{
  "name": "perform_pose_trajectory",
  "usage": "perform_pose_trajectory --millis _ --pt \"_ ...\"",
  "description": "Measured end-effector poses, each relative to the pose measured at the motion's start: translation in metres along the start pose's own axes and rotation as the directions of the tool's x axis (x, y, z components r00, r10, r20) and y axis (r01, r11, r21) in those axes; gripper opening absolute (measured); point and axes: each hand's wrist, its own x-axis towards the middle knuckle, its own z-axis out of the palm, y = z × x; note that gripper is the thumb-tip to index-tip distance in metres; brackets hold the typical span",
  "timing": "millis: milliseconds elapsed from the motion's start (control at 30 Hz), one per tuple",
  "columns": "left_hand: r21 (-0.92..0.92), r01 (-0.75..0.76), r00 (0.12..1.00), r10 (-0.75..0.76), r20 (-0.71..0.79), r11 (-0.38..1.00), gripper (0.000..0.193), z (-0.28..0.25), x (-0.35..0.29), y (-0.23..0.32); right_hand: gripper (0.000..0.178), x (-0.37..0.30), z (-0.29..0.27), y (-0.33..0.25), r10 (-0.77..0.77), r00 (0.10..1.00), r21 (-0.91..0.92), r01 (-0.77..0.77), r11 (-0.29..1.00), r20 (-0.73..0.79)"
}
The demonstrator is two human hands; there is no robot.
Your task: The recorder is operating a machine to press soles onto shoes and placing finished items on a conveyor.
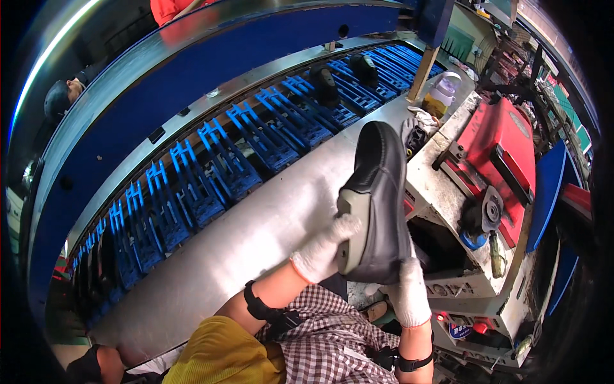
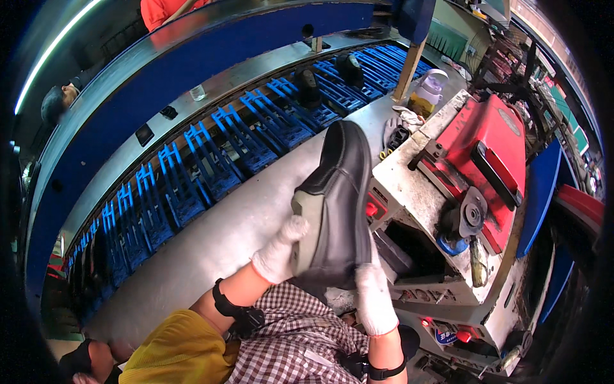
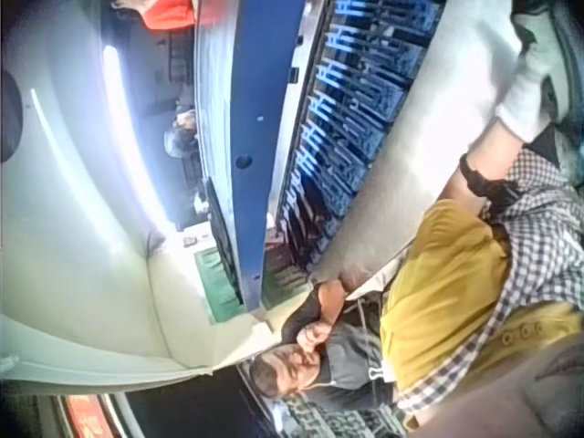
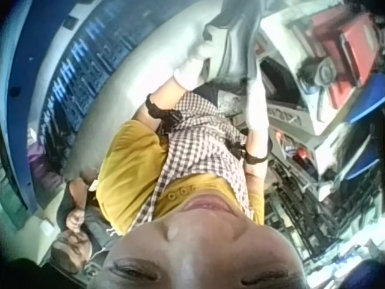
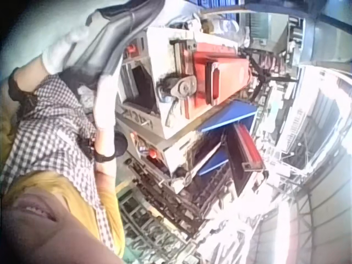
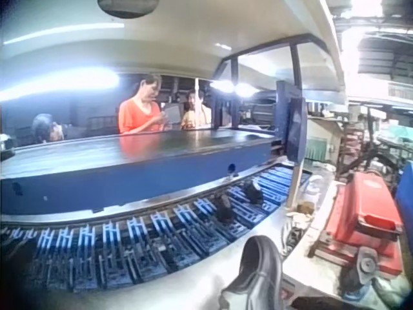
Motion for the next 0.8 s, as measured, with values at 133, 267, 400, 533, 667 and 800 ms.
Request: perform_pose_trajectory --millis 133,267,400,533,667,800 --pt "-0.090 0.017 0.989 -0.030 -0.146 0.996 0.060 -0.016 0.010 0.038 0.058 0.008 -0.004 -0.029 -0.308 0.951 -0.536 0.276 0.798 0.032" --pt "0.115 -0.038 0.935 0.076 -0.346 0.993 0.041 -0.057 0.061 0.084 0.040 -0.016 -0.057 -0.053 -0.810 0.578 -0.949 0.192 0.250 -0.097" --pt "0.327 -0.080 0.871 0.225 -0.436 0.942 0.024 -0.153 0.158 0.149 0.032 -0.016 -0.114 -0.065 -0.867 0.488 -0.977 -0.213 -0.007 -0.100" --pt "0.749 -0.157 0.696 0.610 -0.378 0.643 0.062 -0.187 0.238 0.211 0.031 -0.004 -0.123 -0.063 -0.866 0.499 -0.975 -0.196 -0.103 -0.009" --pt "0.891 0.415 0.603 0.677 -0.421 0.184 0.093 -0.211 0.271 0.227 0.031 -0.002 -0.121 -0.060 -0.864 0.503 -0.965 -0.243 -0.097 -0.040" --pt "0.739 0.672 0.575 0.658 -0.486 -0.042 0.098 -0.212 0.268 0.202 0.031 -0.003 -0.117 -0.061 -0.865 0.494 -0.973 -0.229 -0.034 -0.086"
